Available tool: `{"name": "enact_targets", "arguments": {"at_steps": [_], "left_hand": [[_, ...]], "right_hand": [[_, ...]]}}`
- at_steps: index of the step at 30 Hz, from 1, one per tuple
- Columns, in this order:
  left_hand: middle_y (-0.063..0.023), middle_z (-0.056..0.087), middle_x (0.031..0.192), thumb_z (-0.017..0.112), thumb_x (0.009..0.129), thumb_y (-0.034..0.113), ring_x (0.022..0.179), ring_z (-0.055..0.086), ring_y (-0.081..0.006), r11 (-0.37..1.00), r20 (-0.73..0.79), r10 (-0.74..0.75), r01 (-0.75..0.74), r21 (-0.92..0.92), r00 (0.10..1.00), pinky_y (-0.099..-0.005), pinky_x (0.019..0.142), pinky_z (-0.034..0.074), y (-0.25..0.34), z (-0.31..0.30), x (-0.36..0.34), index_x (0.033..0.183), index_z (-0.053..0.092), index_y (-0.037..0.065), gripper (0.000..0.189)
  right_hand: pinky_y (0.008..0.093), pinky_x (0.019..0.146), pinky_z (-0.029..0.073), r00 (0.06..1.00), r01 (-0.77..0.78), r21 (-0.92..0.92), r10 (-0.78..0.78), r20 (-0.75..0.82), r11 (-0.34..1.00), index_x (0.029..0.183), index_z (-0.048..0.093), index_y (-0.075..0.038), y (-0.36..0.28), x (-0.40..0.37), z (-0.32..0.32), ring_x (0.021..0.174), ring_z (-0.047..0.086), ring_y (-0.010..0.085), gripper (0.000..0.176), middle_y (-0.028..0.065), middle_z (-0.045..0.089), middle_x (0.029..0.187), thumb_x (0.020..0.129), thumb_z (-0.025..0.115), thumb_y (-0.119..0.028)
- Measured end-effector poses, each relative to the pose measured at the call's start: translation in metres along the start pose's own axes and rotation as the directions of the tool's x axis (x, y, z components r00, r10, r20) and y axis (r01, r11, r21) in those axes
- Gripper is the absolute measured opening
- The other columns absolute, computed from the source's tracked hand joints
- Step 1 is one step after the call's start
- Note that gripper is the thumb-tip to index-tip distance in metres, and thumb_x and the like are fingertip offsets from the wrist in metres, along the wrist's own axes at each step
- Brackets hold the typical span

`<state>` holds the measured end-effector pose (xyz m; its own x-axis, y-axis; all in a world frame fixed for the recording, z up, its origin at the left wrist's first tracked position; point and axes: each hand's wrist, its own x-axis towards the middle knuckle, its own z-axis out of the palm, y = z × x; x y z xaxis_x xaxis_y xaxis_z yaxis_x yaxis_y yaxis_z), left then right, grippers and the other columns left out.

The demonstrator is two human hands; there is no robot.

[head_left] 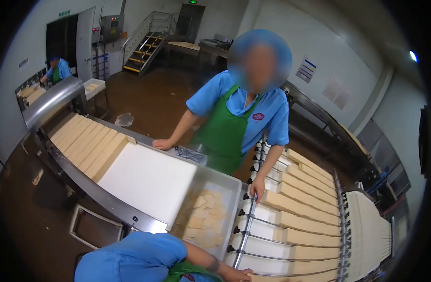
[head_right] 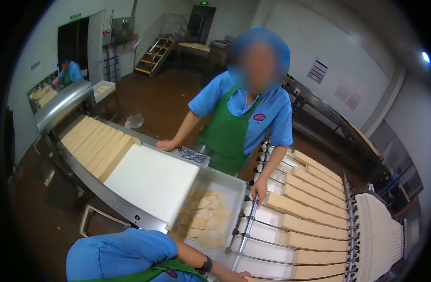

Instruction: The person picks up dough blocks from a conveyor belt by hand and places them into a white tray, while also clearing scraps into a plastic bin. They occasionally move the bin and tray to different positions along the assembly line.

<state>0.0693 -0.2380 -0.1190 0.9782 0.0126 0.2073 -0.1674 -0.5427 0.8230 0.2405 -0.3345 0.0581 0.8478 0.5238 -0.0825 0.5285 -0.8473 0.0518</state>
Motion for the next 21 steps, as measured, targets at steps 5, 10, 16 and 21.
{"name": "enact_targets", "arguments": {"at_steps": [5, 10, 16, 21], "left_hand": [[-0.0212, 0.034, 0.124, 0.054, 0.073, -0.001, 0.113, 0.04, -0.0384, 0.985, -0.191, 0.171, -0.174, 0.005, 0.967, -0.038, 0.099, 0.034, -0.03, -0.015, 0.001, 0.125, 0.04, 0.002, 0.053], [-0.02, 0.039, 0.123, 0.05, 0.067, -0.003, 0.121, 0.035, -0.0364, 0.998, -0.441, -0.054, 0.035, -0.051, 0.896, -0.0399, 0.104, 0.027, 0.036, -0.133, -0.119, 0.124, 0.042, 0.002, 0.057], [-0.0123, 0.053, 0.11, 0.06, 0.071, 0.014, 0.109, 0.046, -0.0315, 0.542, -0.671, -0.297, 0.698, 0.468, 0.68, -0.0402, 0.091, 0.037, 0.008, -0.128, -0.251, 0.101, 0.06, 0.01, 0.03], [-0.0015, 0.054, 0.086, 0.06, 0.073, 0.024, 0.089, 0.051, -0.0214, 0.343, -0.679, -0.417, 0.796, 0.499, 0.605, -0.0355, 0.076, 0.043, 0.033, -0.107, -0.301, 0.084, 0.062, 0.016, 0.014]], "right_hand": [[0.0431, 0.095, 0.039, 0.894, 0.415, 0.165, -0.367, -0.255, 0.895, 0.119, 0.051, 0.006, -0.009, 0.027, 0.091, 0.112, 0.049, 0.0393, 0.058, 0.0285, 0.052, 0.119, 0.086, 0.053, -0.042], [0.043, 0.105, 0.029, 0.788, 0.581, 0.499, -0.597, -0.148, 0.643, 0.128, 0.044, 0.001, -0.081, -0.002, 0.102, 0.123, 0.038, 0.0394, 0.065, 0.0241, 0.044, 0.13, 0.084, 0.058, -0.044], [0.0446, 0.1, 0.033, 0.54, 0.799, 0.502, -0.761, -0.359, 0.33, 0.114, 0.055, -0.001, -0.188, -0.037, 0.078, 0.115, 0.045, 0.0397, 0.045, 0.0248, 0.051, 0.121, 0.077, 0.066, -0.024], [0.056, 0.101, 0.022, 0.544, 0.835, 0.206, -0.82, -0.177, 0.509, 0.118, 0.056, -0.012, -0.245, -0.045, 0.103, 0.124, 0.034, 0.0371, 0.052, 0.0226, 0.041, 0.128, 0.072, 0.069, -0.032]]}}
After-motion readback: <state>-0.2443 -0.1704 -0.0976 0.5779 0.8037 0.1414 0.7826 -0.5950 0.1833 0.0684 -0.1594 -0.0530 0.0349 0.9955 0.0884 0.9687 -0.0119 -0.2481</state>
